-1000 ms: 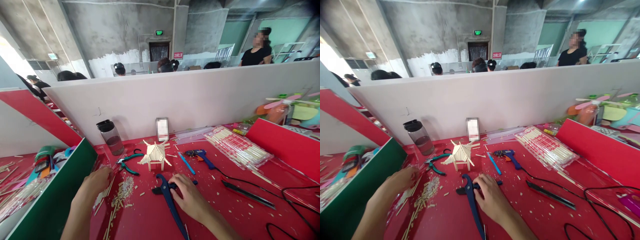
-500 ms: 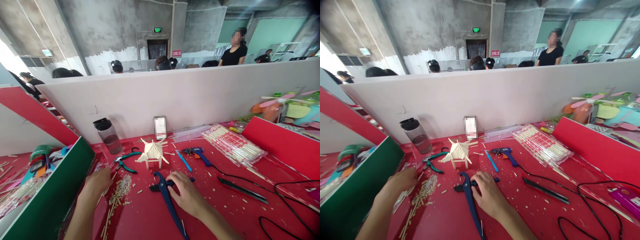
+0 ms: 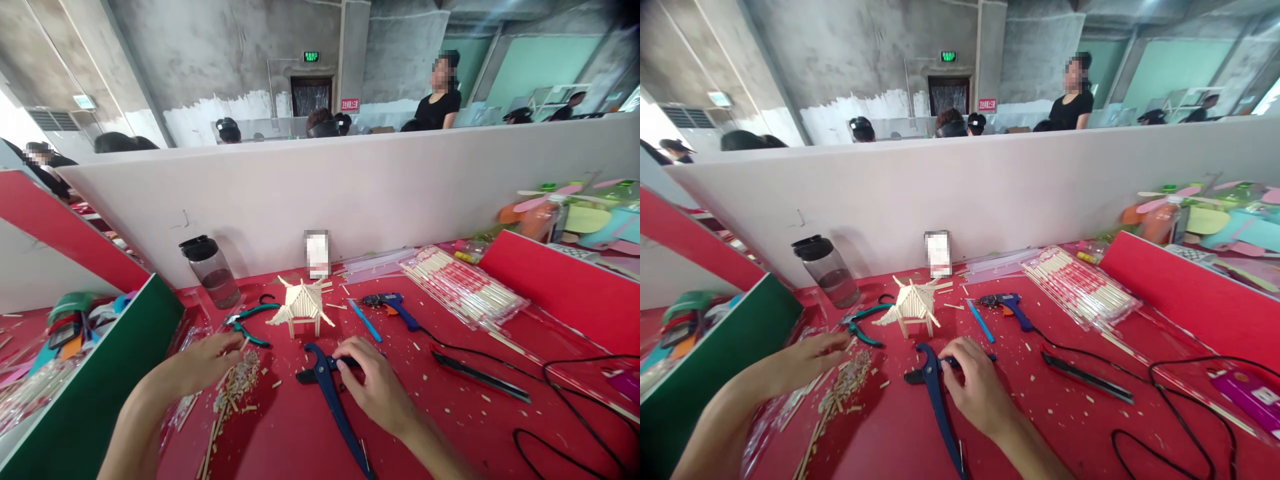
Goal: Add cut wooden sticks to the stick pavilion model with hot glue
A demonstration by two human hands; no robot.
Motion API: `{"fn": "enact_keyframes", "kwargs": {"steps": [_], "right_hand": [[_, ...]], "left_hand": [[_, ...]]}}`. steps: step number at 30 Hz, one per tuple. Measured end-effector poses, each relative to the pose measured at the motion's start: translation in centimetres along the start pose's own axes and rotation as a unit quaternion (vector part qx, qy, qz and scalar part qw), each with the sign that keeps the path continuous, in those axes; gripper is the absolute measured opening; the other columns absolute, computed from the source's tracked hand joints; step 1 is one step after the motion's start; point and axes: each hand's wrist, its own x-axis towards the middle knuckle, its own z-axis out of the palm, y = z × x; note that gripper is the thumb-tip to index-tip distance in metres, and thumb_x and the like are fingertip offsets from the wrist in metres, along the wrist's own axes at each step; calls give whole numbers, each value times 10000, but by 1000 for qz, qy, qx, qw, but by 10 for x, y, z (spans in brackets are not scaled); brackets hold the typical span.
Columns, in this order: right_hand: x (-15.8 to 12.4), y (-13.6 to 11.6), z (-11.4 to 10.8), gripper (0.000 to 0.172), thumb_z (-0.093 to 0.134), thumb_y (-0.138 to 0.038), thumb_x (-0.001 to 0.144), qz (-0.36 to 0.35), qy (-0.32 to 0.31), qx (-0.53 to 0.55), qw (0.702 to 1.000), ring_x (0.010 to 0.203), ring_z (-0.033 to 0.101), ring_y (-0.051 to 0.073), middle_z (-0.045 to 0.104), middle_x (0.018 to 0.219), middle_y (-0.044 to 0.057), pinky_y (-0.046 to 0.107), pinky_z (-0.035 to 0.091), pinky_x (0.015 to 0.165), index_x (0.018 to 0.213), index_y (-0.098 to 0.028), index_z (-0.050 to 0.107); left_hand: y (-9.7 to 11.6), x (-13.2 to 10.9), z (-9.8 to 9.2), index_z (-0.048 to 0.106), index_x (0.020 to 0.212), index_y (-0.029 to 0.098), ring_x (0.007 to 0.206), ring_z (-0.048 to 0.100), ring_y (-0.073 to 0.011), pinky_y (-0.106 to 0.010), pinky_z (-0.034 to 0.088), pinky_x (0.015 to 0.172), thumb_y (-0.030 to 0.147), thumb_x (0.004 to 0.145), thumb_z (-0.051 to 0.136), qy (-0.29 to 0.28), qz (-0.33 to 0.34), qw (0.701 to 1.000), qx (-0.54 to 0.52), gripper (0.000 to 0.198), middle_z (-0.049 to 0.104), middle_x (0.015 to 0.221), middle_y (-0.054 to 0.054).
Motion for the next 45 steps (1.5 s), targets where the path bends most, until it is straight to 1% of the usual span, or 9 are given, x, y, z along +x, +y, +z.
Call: {"fn": "enact_keyframes", "kwargs": {"steps": [4, 7, 9, 12, 16, 21, 32, 38, 45], "right_hand": [[-4, -16, 0, 148, 520, -314, 980, 39, -16, 125, 991, 890, 653, 199, 694, 955, 54, 318, 522, 824, 990, -223, 637], [-8, -26, 4, 212, 571, -360, 967, 78, -35, 236, 968, 919, 679, 196, 719, 1010, 59, 318, 538, 850, 1118, -233, 649], [-10, -29, 6, 267, 599, -373, 959, 92, -40, 287, 953, 960, 682, 198, 722, 1052, 61, 322, 535, 881, 1190, -247, 645], [-9, -30, 6, 261, 622, -405, 950, 98, -29, 317, 943, 914, 681, 192, 720, 1002, 51, 300, 537, 832, 1146, -242, 674], [-5, -26, 3, 243, 648, -444, 930, 100, 5, 316, 944, 806, 655, 174, 682, 865, 30, 263, 516, 728, 952, -211, 712], [-1, -18, 2, 265, 709, -454, 882, 127, 18, 380, 916, 692, 625, 145, 677, 768, 17, 241, 500, 641, 929, -193, 723], [2, -15, 0, 277, 788, -444, 797, 166, 66, 399, 899, 636, 600, 130, 690, 756, 20, 230, 496, 597, 884, -186, 736], [3, -2, 5, 298, 783, -462, 792, 186, 172, 391, 885, 533, 493, 99, 636, 661, -3, 218, 413, 511, 873, -180, 729], [7, 3, 1, 348, 778, -476, 791, 212, 210, 384, 874, 527, 479, 90, 648, 699, 10, 219, 380, 503, 954, -175, 716]], "left_hand": [[34, -17, -4, 597, 1366, 313, 1324, 531, -281, -317, 434, 1062, 528, 904, 503, -134, 37, 981, -137, 518, 581, 1464, -26], [63, -22, 0, 683, 1090, 258, 933, 673, -226, -270, 516, 809, 499, 935, 475, -220, 141, 940, -221, 354, 734, 1004, -35], [81, -21, 5, 658, 911, 232, 760, 636, -181, -245, 490, 722, 483, 954, 464, -262, 207, 907, -255, 320, 672, 810, -6], [100, -18, 13, 608, 865, 219, 742, 598, -159, -235, 459, 720, 434, 971, 455, -262, 269, 887, -269, 285, 609, 768, 7], [108, -14, 23, 580, 903, 216, 715, 560, -149, -243, 447, 707, 419, 998, 403, -277, 279, 875, -282, 286, 577, 747, 12], [113, -11, 31, 565, 940, 199, 690, 526, -137, -254, 435, 687, 418, 1017, 390, -273, 296, 854, -330, 290, 551, 754, 14], [118, -4, 43, 539, 897, 193, 681, 534, -134, -253, 425, 661, 448, 1004, 453, -246, 294, 848, -367, 289, 570, 743, 15], [124, 0, 52, 566, 900, 194, 619, 515, -128, -242, 414, 628, 496, 999, 435, -242, 286, 858, -351, 343, 596, 670, 19], [111, 15, 66, 571, 1011, 192, 563, 458, -126, -246, 403, 610, 447, 992, 440, -206, 263, 829, -448, 288, 509, 581, 59]]}}
